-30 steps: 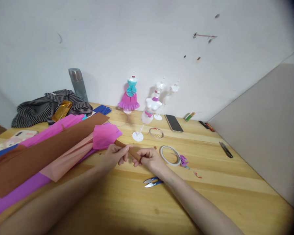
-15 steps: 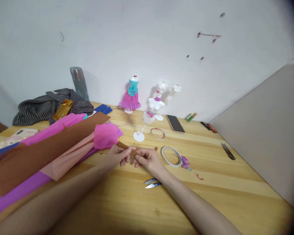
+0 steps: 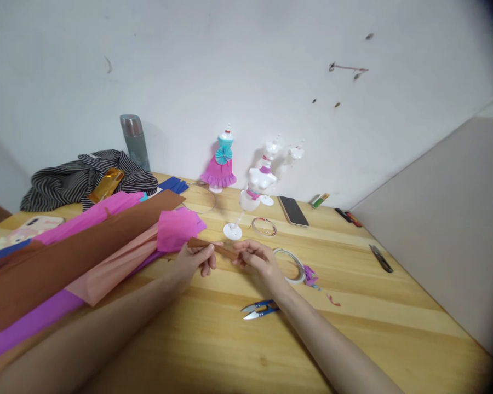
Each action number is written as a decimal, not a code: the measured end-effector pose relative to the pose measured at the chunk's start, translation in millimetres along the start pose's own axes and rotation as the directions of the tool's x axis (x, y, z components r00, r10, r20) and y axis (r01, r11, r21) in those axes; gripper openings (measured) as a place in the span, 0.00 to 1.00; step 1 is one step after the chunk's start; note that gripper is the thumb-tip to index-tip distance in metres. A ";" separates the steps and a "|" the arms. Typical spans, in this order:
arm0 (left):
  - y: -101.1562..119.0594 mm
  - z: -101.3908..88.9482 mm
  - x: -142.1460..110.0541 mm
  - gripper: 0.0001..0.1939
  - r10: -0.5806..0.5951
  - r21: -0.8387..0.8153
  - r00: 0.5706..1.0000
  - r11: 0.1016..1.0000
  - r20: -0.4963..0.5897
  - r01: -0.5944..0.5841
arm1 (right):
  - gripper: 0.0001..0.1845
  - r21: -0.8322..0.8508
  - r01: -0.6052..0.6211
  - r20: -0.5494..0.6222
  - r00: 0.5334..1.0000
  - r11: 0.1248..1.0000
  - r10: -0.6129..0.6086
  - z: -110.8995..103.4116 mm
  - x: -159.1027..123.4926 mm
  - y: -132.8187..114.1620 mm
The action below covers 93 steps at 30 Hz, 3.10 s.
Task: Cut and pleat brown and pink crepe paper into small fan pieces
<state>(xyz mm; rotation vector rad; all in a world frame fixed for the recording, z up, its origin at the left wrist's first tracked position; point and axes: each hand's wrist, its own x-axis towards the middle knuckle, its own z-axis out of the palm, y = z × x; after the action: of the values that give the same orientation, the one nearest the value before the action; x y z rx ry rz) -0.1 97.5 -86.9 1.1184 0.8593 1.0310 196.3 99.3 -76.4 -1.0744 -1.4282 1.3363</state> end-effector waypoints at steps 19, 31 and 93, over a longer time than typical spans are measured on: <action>-6.4 -1.4 2.4 0.23 0.007 -0.083 0.999 0.996 -0.033 -0.010 | 0.14 -0.502 0.197 0.059 0.979 0.842 -0.194 22.5 -10.2 4.9; -11.6 -13.2 13.3 0.18 0.030 -0.130 0.995 0.991 -0.098 -0.042 | 0.15 -0.592 0.393 0.173 0.914 0.704 -0.366 17.2 -6.9 9.9; -9.4 11.0 -9.6 0.14 -0.142 -0.181 0.837 0.944 0.528 0.274 | 0.23 0.208 0.121 0.096 0.985 0.971 -0.143 23.4 -5.9 -1.2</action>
<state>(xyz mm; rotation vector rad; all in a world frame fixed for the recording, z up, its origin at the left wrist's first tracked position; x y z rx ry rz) 9.2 84.2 -93.1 0.9866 0.3957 0.5911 175.0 87.9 -76.2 -0.7704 -1.3842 1.4273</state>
